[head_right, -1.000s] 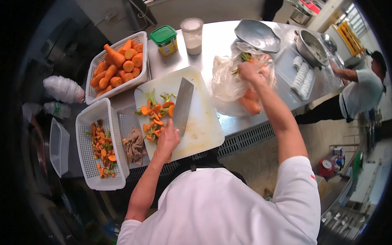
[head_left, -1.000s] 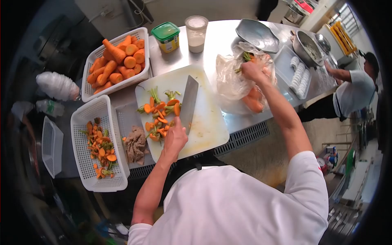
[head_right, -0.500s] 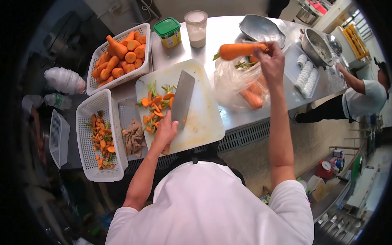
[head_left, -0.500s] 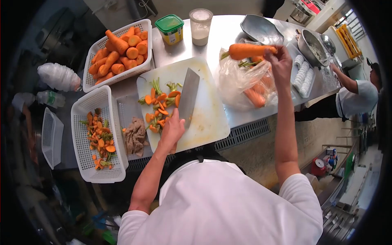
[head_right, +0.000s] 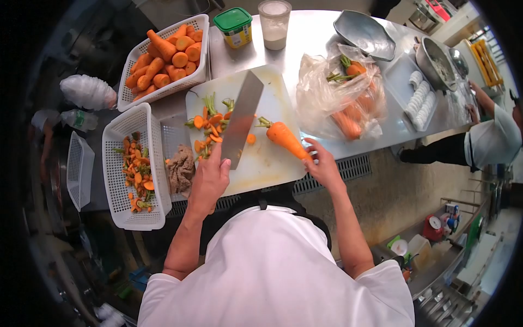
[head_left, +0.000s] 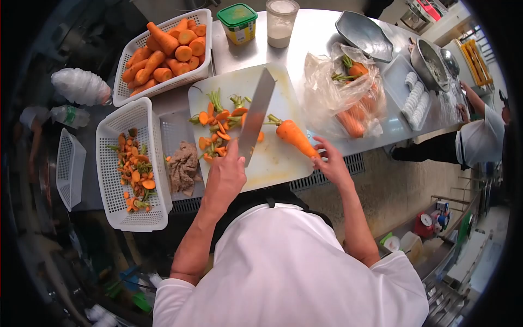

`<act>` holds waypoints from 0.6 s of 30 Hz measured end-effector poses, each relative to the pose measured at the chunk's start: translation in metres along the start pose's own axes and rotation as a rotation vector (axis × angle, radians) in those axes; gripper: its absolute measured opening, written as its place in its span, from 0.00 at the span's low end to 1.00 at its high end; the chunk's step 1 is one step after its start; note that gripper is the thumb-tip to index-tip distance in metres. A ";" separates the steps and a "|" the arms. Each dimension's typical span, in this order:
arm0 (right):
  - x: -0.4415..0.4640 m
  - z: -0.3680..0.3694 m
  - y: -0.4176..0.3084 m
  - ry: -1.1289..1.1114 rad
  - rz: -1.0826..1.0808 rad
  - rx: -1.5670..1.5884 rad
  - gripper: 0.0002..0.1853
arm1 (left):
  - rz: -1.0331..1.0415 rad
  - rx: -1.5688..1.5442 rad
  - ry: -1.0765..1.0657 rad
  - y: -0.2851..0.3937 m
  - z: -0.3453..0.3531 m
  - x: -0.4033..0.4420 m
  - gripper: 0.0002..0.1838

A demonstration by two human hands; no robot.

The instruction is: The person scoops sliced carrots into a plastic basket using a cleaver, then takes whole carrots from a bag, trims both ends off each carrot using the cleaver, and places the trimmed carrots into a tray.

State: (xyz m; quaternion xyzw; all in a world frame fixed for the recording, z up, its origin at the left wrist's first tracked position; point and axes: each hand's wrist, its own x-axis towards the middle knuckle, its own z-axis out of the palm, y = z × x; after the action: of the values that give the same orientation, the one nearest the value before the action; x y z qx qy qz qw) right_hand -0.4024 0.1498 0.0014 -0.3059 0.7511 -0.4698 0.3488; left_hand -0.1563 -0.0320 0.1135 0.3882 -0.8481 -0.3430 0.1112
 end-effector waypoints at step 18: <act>0.021 -0.004 -0.018 -0.026 -0.341 -0.642 0.28 | 0.054 0.180 -0.254 0.016 0.018 0.002 0.18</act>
State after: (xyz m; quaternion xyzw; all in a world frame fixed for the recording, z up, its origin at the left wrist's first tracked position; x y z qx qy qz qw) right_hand -0.4152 0.1288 0.0145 -0.5266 0.7941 -0.2572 0.1613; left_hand -0.1749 -0.0172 0.1105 0.3273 -0.8927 -0.3089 -0.0231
